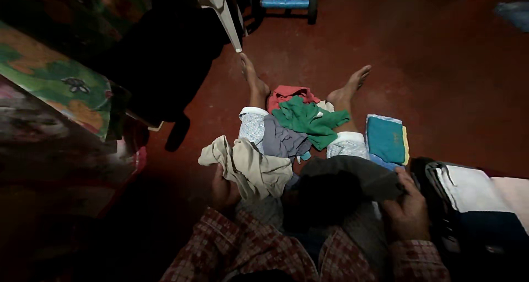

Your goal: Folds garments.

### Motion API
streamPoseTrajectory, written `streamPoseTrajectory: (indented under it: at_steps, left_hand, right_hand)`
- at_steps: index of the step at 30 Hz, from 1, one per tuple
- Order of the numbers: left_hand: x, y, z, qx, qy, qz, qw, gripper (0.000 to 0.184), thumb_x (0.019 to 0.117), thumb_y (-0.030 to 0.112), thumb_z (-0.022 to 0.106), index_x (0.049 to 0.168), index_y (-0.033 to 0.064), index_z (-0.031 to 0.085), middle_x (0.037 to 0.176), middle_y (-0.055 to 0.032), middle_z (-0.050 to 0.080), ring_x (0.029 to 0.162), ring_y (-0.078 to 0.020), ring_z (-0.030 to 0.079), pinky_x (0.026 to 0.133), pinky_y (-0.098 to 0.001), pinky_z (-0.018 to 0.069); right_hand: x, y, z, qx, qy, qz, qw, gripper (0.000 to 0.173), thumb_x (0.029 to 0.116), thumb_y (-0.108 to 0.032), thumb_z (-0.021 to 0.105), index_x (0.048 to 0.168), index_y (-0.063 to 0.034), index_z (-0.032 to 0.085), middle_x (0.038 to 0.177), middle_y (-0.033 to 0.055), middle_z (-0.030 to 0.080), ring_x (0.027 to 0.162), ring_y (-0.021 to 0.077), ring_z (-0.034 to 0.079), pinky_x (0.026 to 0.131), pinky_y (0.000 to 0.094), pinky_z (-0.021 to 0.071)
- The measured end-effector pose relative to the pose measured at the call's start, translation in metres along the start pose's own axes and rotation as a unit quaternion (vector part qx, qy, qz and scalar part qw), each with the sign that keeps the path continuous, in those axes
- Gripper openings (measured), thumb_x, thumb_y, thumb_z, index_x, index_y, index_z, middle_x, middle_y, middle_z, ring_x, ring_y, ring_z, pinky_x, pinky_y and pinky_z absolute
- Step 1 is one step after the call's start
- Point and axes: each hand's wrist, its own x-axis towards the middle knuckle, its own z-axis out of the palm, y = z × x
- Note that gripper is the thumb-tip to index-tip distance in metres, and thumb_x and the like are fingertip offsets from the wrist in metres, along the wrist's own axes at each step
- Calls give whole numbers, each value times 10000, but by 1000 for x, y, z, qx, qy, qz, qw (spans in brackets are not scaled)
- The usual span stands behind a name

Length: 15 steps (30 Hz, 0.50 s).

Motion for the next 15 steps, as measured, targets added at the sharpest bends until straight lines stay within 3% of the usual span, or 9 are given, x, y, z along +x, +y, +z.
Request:
streamPoseTrajectory:
  at_steps: [3,5,6,9,10,11,13,14,15]
  left_hand:
    - [-17,-9,7,226,10,-51,973,284,1059,146,325,1181,72,570,986,-23,718,906,-92,698,811,-300,605]
    - [-30,-12,30,494,-75,-128,857,304,1012,32,488,1308,-34,508,1057,-40,640,914,-33,636,834,-233,555]
    - [-31,-19,37,581,-162,-149,784,359,974,67,590,1309,-54,547,1111,-78,656,962,-57,644,882,-257,552]
    - [-32,-43,58,703,-370,-163,586,471,942,221,721,1309,-49,607,1293,-256,613,1206,-339,597,1058,-474,461]
    - [-32,-50,58,705,-402,-146,566,495,924,226,740,1315,-50,616,1331,-286,592,1259,-396,559,1089,-509,426]
    - [-31,-54,52,694,-412,-120,578,480,930,236,729,1302,-48,623,1341,-285,587,1272,-393,551,1096,-493,423]
    - [-22,-56,36,629,-369,-101,677,419,994,254,638,1292,-41,617,1279,-200,617,1156,-242,607,1009,-377,499]
    - [-19,-51,36,580,-326,-124,736,421,1029,289,572,1303,-29,603,1244,-137,640,1081,-166,635,943,-327,535]
    - [-16,-46,37,524,-282,-163,787,464,1051,360,501,1325,-6,582,1212,-86,660,1028,-144,658,887,-320,564]
  right_hand:
    - [-2,-15,7,16,-38,-37,998,249,1022,-73,408,1180,-140,587,996,-60,709,935,80,692,827,315,606]
    - [1,-42,24,48,-68,-103,991,260,1024,-49,399,1180,-157,576,999,-77,710,948,68,691,859,300,599]
    - [3,-57,36,75,-92,-142,983,259,1022,-38,392,1158,-157,578,987,-63,715,952,84,695,881,316,597]
    - [2,-101,73,97,-168,-251,948,235,1008,-40,473,1115,-174,632,990,-20,718,973,144,699,941,389,581]
    - [-4,-111,84,57,-193,-282,938,220,1002,-57,526,1137,-191,636,1012,-34,717,981,133,697,938,375,583]
    - [-13,-119,93,-11,-217,-308,926,210,991,-92,587,1151,-214,646,1027,-64,721,973,95,698,910,324,593]
    - [-40,-124,102,-217,-302,-326,869,184,996,-198,626,1139,-290,697,1045,-186,714,949,-58,658,852,148,553]
    - [-51,-118,102,-308,-372,-306,820,157,1018,-233,602,1130,-256,710,1066,-181,710,981,-85,640,880,130,537]
    - [-56,-99,97,-345,-456,-278,772,200,1020,-227,596,1149,-155,731,1096,-82,724,1011,-27,655,904,184,552]
